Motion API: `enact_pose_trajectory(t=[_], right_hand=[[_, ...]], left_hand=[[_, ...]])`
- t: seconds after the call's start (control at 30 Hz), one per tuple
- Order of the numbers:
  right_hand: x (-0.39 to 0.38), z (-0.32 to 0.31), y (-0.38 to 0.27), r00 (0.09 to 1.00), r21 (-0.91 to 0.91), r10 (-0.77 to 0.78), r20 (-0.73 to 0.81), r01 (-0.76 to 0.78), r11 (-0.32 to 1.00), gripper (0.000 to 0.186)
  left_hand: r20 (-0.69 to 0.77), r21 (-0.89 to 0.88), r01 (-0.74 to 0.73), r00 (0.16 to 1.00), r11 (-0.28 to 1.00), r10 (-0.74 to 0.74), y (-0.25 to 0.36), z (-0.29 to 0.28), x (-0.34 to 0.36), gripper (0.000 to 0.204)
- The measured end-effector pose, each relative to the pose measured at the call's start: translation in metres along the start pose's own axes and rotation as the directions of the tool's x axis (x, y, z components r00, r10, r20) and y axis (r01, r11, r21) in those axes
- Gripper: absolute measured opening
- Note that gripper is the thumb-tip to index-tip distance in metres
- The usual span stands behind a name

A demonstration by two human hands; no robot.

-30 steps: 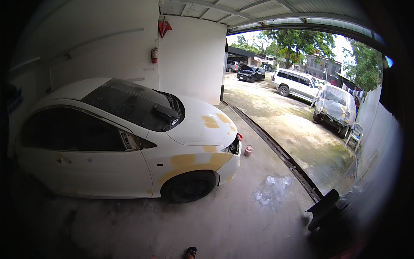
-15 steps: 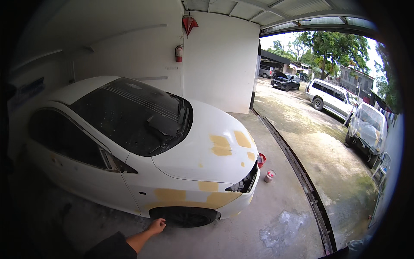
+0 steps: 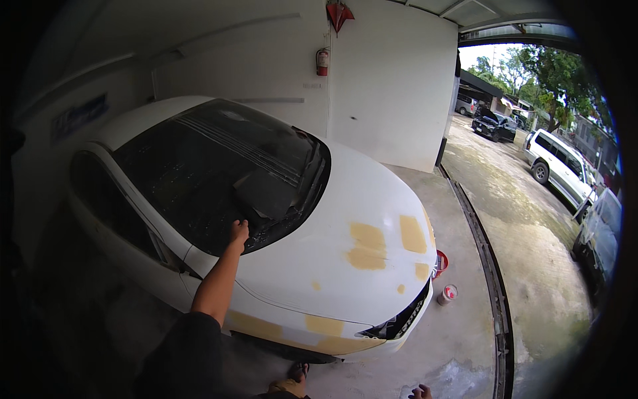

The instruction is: The person sands the hood of a white car using a sanding block and wipes the surface with a red cloth. The person repeatedly dips the sanding block into a red bucket of water and continues sanding different areas of the hood.

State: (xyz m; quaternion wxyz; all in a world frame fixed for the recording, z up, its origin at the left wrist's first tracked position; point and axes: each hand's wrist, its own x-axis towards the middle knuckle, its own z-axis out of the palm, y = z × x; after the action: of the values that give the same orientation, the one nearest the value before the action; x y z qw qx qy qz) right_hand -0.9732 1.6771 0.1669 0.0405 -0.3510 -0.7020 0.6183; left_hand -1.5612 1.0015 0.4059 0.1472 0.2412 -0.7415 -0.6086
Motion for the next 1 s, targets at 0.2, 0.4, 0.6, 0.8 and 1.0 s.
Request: enact_pose_trajectory(t=[0.2,0.4,0.6,0.8,1.0], right_hand=[[0.046,0.061,-0.012,0.992,-0.104,0.127,-0.007,-0.127,0.986,0.046],[0.024,0.121,0.027,0.892,-0.415,0.437,0.117,-0.357,0.837,0.05],[0.022,0.14,0.037,0.795,-0.2,0.599,0.095,-0.574,0.794,0.047],[0.059,0.13,0.031,0.788,-0.251,0.595,0.16,-0.551,0.796,0.046],[0.101,0.109,0.034,0.834,-0.28,0.517,0.192,-0.458,0.843,0.046]], left_hand=[[0.011,-0.11,0.338,0.941,0.935,-0.339,0.021,0.028,0.091,0.059],[-0.138,-0.077,0.121,0.982,0.99,-0.131,0.031,0.031,0.099,0.053],[-0.096,-0.271,0.132,0.982,0.954,-0.163,0.029,0.044,0.074,0.061],[0.017,0.135,-0.304,0.952,0.943,0.305,0.112,0.013,0.127,0.057],[0.125,0.186,-0.433,0.901,0.882,0.416,0.201,-0.04,0.166,0.059]])
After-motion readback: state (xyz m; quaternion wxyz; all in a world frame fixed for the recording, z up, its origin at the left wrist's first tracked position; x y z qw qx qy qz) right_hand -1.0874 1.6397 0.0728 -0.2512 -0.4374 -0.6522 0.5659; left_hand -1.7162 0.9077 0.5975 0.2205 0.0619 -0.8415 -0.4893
